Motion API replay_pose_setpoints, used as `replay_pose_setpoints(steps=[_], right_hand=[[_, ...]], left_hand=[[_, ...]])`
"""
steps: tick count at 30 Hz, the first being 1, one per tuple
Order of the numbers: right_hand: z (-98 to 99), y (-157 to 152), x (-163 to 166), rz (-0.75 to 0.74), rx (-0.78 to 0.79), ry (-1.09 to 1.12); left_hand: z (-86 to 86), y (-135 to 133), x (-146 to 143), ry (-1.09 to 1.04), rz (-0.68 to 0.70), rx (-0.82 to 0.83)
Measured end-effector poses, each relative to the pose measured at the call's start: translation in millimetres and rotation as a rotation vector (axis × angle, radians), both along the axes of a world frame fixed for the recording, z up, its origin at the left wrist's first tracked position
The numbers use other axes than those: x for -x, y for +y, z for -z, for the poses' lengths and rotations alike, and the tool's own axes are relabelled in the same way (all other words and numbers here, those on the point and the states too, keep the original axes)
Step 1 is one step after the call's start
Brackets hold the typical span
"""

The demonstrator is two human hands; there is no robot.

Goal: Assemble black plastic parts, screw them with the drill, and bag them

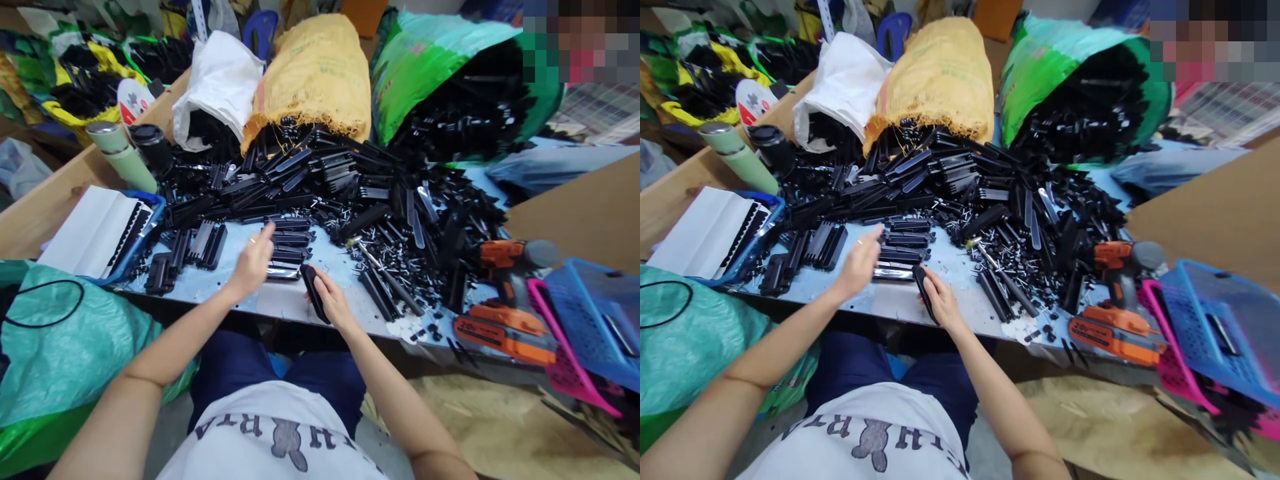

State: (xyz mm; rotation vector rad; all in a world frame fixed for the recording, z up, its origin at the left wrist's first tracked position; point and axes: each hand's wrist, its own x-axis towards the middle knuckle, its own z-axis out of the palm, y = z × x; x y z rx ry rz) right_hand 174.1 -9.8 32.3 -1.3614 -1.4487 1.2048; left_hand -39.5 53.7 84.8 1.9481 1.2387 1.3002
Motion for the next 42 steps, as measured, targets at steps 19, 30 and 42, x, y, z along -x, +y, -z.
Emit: replay_pose_setpoints(steps=[19, 30, 42], right_hand=[[-2.5, -27, 21, 0.068, -0.349, -0.131], [-42.4, 64, -106, 0.377, -0.486, -0.887], [-55.8, 147, -275, 0.710, 0.131, -1.237]], left_hand=[[17.4, -69, -64, -0.153, -0.002, -0.104], [70.7, -98, -48, 0.220, -0.146, 0.121], [61.5, -54, -50, 0.955, 0.369, -0.179]])
